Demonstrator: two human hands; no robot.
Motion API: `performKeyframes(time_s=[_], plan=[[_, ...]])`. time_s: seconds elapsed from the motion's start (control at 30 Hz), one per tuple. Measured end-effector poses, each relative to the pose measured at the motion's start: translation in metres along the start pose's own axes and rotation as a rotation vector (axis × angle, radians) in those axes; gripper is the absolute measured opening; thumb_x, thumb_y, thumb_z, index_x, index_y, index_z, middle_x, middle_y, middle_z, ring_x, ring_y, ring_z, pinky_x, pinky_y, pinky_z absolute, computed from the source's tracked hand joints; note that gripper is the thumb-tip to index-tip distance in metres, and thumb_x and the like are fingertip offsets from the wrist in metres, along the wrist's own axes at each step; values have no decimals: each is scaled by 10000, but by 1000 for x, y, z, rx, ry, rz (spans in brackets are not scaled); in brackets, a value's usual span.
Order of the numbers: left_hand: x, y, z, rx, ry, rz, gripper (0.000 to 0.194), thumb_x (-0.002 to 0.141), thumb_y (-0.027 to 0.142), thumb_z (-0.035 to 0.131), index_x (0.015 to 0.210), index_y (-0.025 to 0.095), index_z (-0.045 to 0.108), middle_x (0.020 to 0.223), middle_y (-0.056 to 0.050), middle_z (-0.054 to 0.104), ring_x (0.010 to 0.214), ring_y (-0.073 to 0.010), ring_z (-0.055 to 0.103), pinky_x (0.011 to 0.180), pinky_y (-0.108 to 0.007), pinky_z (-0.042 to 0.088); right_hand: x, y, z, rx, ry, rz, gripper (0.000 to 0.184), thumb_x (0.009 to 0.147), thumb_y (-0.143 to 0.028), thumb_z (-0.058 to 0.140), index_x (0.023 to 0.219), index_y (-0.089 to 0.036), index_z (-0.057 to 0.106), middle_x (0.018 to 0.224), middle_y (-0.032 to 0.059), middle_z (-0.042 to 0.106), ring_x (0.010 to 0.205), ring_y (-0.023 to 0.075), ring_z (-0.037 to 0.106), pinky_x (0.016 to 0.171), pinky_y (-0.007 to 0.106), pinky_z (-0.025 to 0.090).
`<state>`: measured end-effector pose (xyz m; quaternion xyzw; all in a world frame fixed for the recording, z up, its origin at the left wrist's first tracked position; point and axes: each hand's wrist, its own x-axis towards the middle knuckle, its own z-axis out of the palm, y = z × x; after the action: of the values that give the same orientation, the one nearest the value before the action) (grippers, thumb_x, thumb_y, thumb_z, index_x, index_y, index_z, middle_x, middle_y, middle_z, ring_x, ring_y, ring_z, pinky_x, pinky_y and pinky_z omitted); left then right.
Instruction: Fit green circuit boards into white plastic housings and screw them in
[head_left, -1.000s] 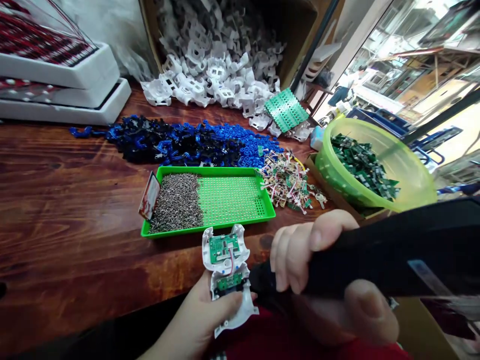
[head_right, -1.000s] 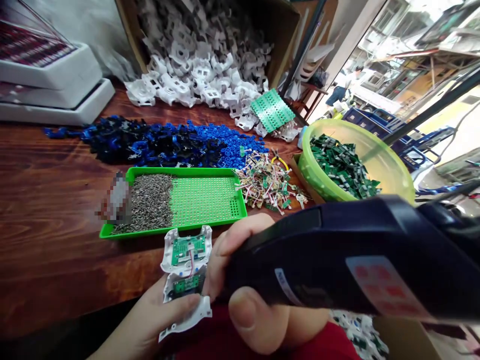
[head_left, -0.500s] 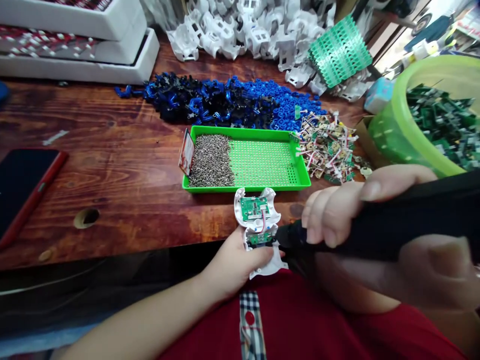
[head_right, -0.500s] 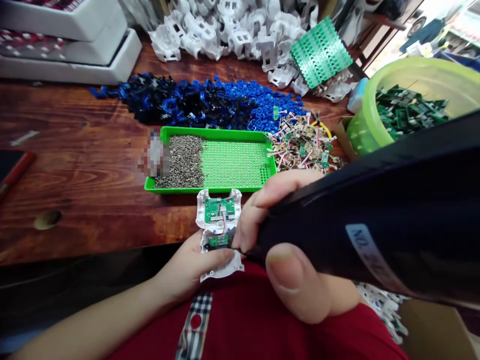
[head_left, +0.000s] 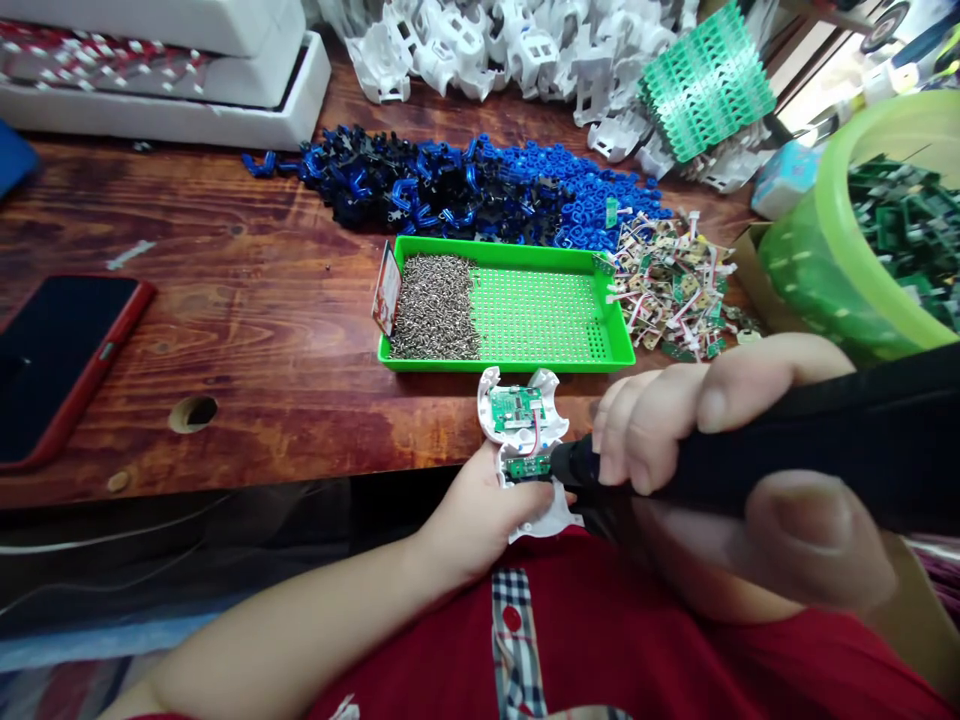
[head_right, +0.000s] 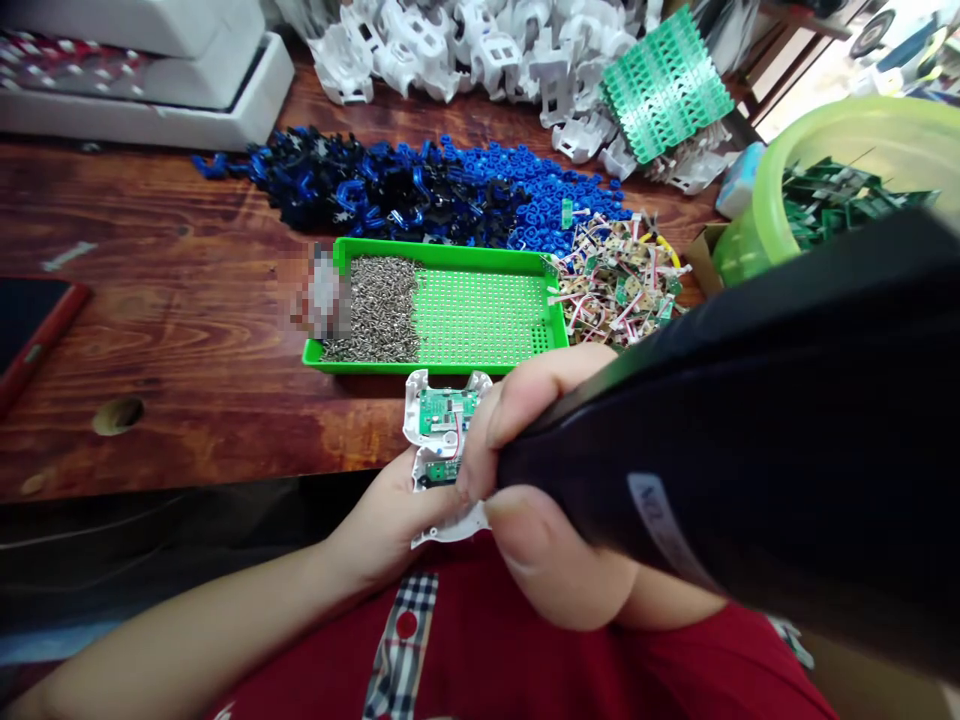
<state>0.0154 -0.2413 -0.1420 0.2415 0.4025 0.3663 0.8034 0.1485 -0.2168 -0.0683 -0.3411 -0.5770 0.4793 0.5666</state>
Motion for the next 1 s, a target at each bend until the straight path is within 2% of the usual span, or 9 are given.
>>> performKeyframes(time_s=[0.1,0.23,0.33,0.43,0.57,0.6,0.73,0.87,1.0], plan=[[0,0,0,-9,17,3,306,650,3,592,923,143,601,815,4,681,759,-157,622,722,-260,468,2,7,-3,-10,-21,-98,179,746,-397,573,868,-267,553,519,-21,525,443,154,498,452,362,449],[0,2,0,-22,24,-24,290,643,8,609,899,144,604,756,10,680,700,-148,627,669,-247,476,1,7,-4,20,-31,-119,224,775,-447,557,881,-249,561,500,-22,508,424,132,496,440,330,439],[0,3,-1,-36,5,-81,299,652,45,625,931,153,608,817,-15,692,706,-164,637,693,-284,489,2,0,-8,67,26,-115,268,786,-493,530,852,-235,555,470,-27,484,393,130,482,412,321,423],[0,2,-4,-55,2,-147,331,641,92,657,963,162,615,959,-59,681,736,-201,650,722,-348,495,17,-4,-17,44,169,-195,247,815,-467,498,825,-223,534,475,-31,494,411,142,495,438,335,440],[1,2,-8,-17,4,-158,349,618,121,688,963,139,637,909,-75,690,752,-205,638,715,-322,476,62,18,-32,-44,484,-481,110,773,-310,539,811,-214,499,539,-52,475,421,93,467,432,249,407],[1,2,-8,-4,6,-155,353,617,128,694,966,133,641,877,-72,694,758,-202,632,713,-307,468,74,26,-36,-94,519,-460,110,763,-292,545,831,-223,494,558,-56,468,423,85,468,421,233,387],[2,4,-9,8,7,-151,342,633,171,707,968,131,646,823,-60,695,744,-183,615,677,-267,452,102,50,-48,-221,455,-301,132,785,-341,556,814,-255,461,606,-60,459,483,75,492,481,216,415],[2,5,-9,2,-10,-158,346,642,171,708,978,129,638,843,-57,696,686,-149,602,630,-237,445,104,55,-51,-217,397,-236,146,804,-375,550,828,-270,452,610,-64,457,530,85,513,513,219,432],[3,5,-11,1,-15,-171,390,634,174,711,1014,142,630,875,-58,699,683,-157,611,613,-239,449,106,58,-53,-181,394,-271,173,775,-362,600,806,-271,456,585,-74,456,487,78,491,488,220,438]])
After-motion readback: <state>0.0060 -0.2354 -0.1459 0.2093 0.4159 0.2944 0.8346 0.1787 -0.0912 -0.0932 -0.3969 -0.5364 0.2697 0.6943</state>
